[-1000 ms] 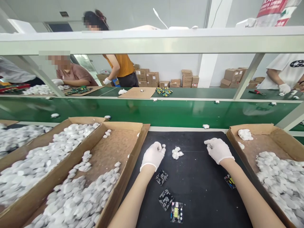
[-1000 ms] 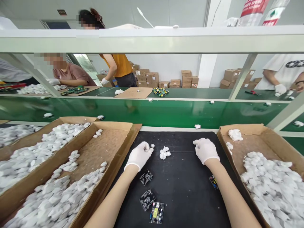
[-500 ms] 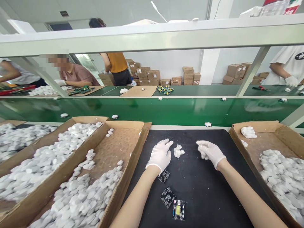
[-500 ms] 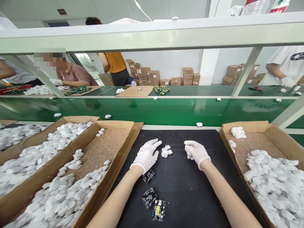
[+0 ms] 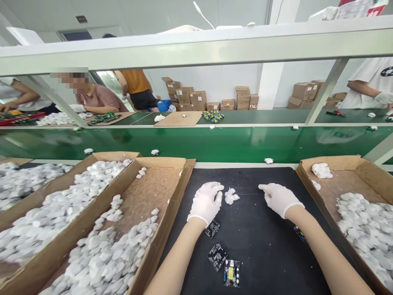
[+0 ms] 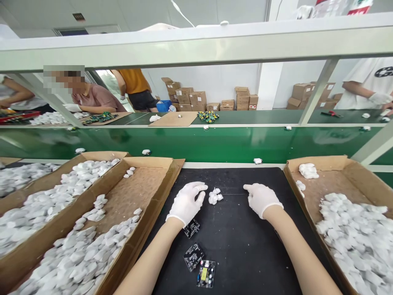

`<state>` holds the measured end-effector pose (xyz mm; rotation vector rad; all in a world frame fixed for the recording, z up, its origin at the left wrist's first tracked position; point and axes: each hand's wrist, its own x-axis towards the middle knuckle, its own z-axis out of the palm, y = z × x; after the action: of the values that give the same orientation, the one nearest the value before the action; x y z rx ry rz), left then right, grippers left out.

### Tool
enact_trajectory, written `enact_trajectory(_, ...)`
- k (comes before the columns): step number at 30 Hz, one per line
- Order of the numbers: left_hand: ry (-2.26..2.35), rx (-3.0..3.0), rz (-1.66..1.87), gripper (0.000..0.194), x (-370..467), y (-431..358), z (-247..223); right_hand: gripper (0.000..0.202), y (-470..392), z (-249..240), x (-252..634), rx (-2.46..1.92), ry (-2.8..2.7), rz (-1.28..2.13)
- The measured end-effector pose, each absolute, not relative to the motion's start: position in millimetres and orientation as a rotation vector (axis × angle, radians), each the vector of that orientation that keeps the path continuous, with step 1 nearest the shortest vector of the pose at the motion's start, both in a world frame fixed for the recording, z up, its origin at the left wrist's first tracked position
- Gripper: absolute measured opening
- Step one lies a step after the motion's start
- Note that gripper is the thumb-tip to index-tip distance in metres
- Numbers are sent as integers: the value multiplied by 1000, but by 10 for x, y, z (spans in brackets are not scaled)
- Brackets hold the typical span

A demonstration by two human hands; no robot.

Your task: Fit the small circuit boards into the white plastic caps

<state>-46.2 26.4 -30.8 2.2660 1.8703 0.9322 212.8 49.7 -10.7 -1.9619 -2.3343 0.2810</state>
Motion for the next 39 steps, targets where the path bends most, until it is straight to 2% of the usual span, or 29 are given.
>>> enact_trajectory(5,1922,2191,940,20,-495,276,-302,26,527,-70,2201,-2042,-2281,338)
enact_trajectory(11,1981,2092,931,19,-503,249,-263,17,599,-149,2217,-2137,-2165,202)
enact_trajectory(16,1971,2082,936,17,-501,253,-271,10,624,-145,2315,-2107,-2215,296)
enact_trajectory(21,1964,2079,966,17,-520,265,-297,21,619,-76,2382,-2020,-2253,357)
enact_trajectory(27,2036,2035,887,19,-534,273,-285,25,618,-1,2404,-2075,-2161,303)
enact_trajectory(33,2120,2084,686,39,-565,375,-376,33,605,62,2383,-2199,-1866,133)
enact_trajectory(36,2082,2133,680,26,-573,435,-432,27,532,79,2223,-2013,-1820,271)
enact_trajectory(39,2108,2139,728,13,-549,433,-413,29,395,72,1968,-1692,-1802,648)
